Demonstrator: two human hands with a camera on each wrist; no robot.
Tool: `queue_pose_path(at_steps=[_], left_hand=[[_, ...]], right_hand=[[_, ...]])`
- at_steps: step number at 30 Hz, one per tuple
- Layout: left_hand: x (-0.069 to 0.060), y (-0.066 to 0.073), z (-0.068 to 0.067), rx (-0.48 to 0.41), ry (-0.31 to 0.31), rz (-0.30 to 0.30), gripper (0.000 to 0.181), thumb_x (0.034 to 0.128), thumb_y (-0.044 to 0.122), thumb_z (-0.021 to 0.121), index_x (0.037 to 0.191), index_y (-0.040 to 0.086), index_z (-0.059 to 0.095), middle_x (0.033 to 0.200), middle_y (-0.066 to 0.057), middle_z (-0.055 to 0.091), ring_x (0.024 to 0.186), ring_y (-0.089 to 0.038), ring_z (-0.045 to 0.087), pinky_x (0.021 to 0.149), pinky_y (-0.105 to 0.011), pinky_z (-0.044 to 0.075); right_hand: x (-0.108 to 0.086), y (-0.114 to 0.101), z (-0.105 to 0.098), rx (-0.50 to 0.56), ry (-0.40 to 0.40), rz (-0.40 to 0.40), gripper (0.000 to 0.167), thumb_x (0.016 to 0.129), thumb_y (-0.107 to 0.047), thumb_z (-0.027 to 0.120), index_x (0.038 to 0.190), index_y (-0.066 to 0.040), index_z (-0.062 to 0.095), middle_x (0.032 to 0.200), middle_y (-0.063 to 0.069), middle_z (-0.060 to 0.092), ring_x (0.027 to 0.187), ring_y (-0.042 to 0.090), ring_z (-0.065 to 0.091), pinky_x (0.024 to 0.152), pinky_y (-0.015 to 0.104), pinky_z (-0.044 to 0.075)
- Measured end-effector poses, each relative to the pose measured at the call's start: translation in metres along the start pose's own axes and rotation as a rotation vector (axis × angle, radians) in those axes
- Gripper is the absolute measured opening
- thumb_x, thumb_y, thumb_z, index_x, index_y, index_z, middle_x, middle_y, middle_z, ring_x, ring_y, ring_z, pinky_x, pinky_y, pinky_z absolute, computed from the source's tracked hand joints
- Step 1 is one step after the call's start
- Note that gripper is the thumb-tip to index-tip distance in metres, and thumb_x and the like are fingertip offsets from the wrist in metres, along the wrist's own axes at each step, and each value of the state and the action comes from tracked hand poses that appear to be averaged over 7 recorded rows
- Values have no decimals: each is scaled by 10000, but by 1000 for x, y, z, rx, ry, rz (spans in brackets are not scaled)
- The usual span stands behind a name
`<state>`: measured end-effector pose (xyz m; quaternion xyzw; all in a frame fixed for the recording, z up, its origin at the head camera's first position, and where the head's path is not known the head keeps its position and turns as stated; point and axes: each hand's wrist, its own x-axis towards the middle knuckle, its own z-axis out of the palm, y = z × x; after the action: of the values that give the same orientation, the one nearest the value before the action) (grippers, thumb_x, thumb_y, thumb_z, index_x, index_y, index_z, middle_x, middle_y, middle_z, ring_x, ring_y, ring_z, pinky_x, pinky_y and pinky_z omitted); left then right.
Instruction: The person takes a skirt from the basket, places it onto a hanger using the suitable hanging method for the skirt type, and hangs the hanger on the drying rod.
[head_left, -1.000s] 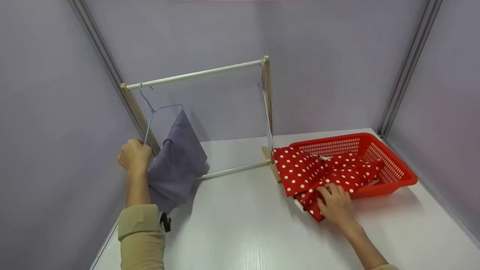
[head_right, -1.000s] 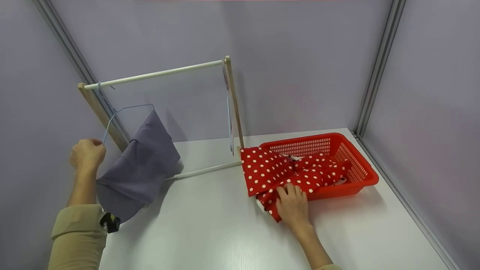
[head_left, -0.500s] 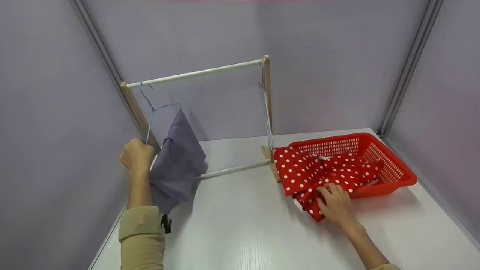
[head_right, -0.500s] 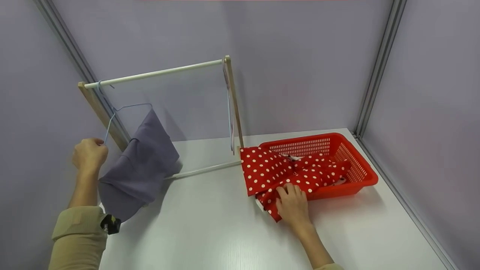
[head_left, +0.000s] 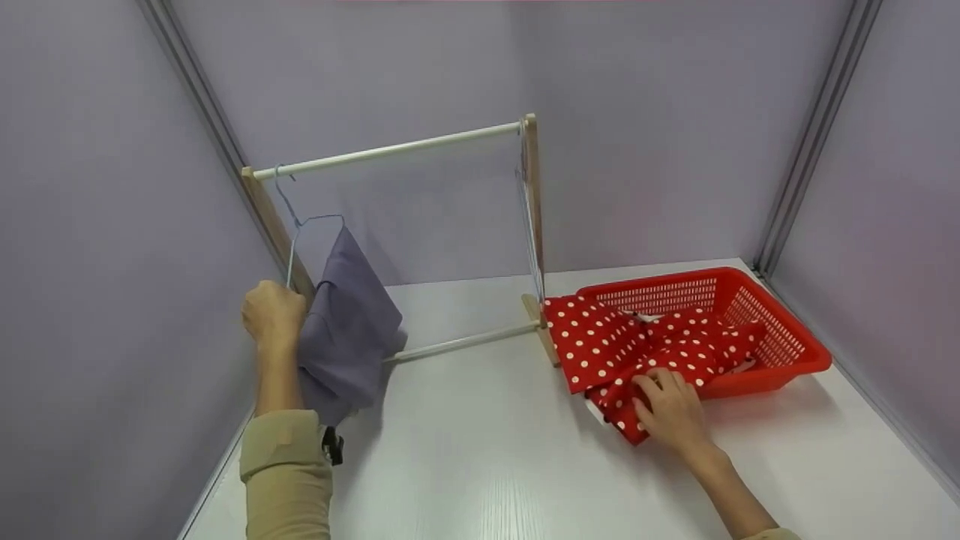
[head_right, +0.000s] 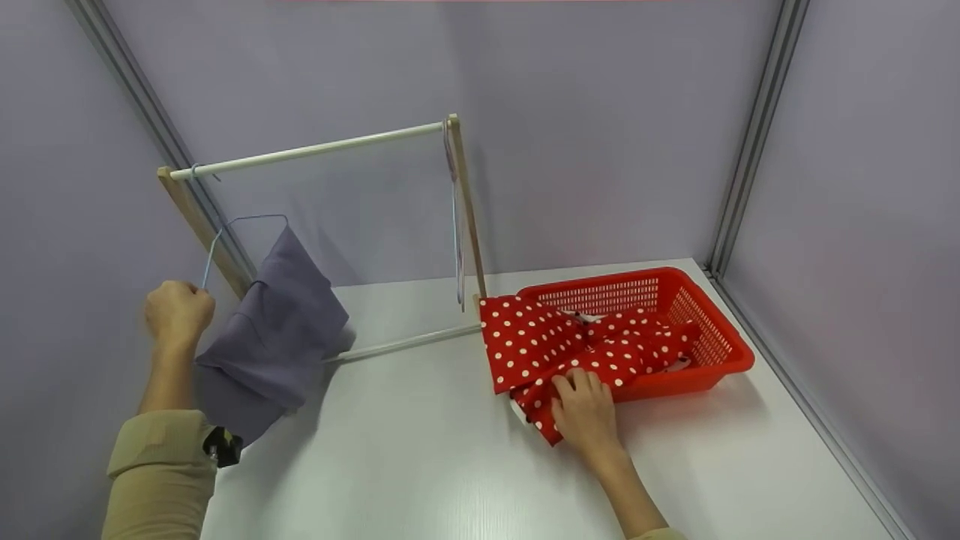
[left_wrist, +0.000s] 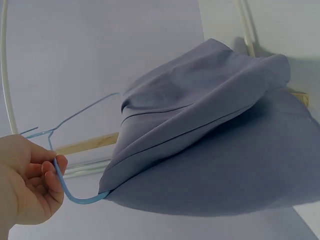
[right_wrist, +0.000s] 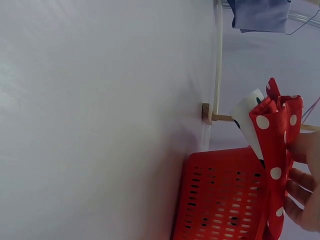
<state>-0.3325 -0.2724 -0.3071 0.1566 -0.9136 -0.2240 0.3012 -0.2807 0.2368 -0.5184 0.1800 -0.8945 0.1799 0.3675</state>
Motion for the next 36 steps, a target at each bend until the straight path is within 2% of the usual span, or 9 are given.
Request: queue_pose_path(at_steps=[11, 19, 22, 25, 28, 31, 36], left_hand=[[-4, -5, 1, -17, 6, -29, 222, 742, -42, 427, 534, 33, 416, 576, -113, 420, 566, -284, 405, 536, -496, 421], [-4, -2, 1, -6, -61, -53, 265, 774, -44, 398, 542, 77, 356, 542, -68, 373, 486, -205, 349, 437, -349, 331], [-6, 2, 3, 20, -26, -48, 227, 778, -39, 396, 567, 42, 386, 581, -128, 438, 509, -273, 436, 457, -408, 380], [-8, 9, 9, 28, 60, -13, 164, 790, -24, 406, 645, -61, 475, 716, -248, 525, 650, -431, 543, 557, -532, 428], [-12, 21, 15, -13, 146, 54, 184, 800, -18, 419, 773, -143, 552, 823, -314, 549, 749, -509, 550, 631, -577, 431], [-19, 37, 20, -76, 201, 133, 209, 800, -4, 461, 843, -146, 607, 832, -310, 572, 754, -503, 559, 652, -566, 432], [-41, 64, 34, -170, 255, 290, 154, 800, 13, 536, 815, -82, 656, 784, -240, 619, 719, -430, 591, 646, -511, 460]], right_hand=[[-2, 0, -2, -10, -20, -1, 302, 663, -39, 776, 938, -22, 653, 911, 126, 549, 800, 277, 506, 638, 385, 416], [0, 1, -4, -19, -19, -2, 304, 656, -39, 782, 932, -23, 653, 912, 133, 553, 797, 288, 510, 634, 395, 424], [0, 3, -5, -12, -24, 0, 298, 659, -43, 781, 929, -28, 656, 911, 133, 560, 797, 290, 517, 637, 399, 432], [-1, 5, -8, -5, -28, 9, 288, 666, -46, 777, 929, -31, 660, 909, 131, 564, 798, 291, 524, 642, 404, 436], [-1, 8, -12, -8, -32, 13, 279, 670, -48, 771, 928, -34, 665, 901, 127, 568, 798, 292, 527, 651, 410, 439], [-1, 10, -16, -16, -38, 15, 271, 668, -49, 772, 918, -35, 669, 887, 118, 571, 793, 288, 529, 655, 410, 439], [-3, 17, -23, 11, -41, 34, 280, 662, -25, 775, 918, -24, 661, 890, 125, 570, 795, 294, 521, 641, 415, 423]])
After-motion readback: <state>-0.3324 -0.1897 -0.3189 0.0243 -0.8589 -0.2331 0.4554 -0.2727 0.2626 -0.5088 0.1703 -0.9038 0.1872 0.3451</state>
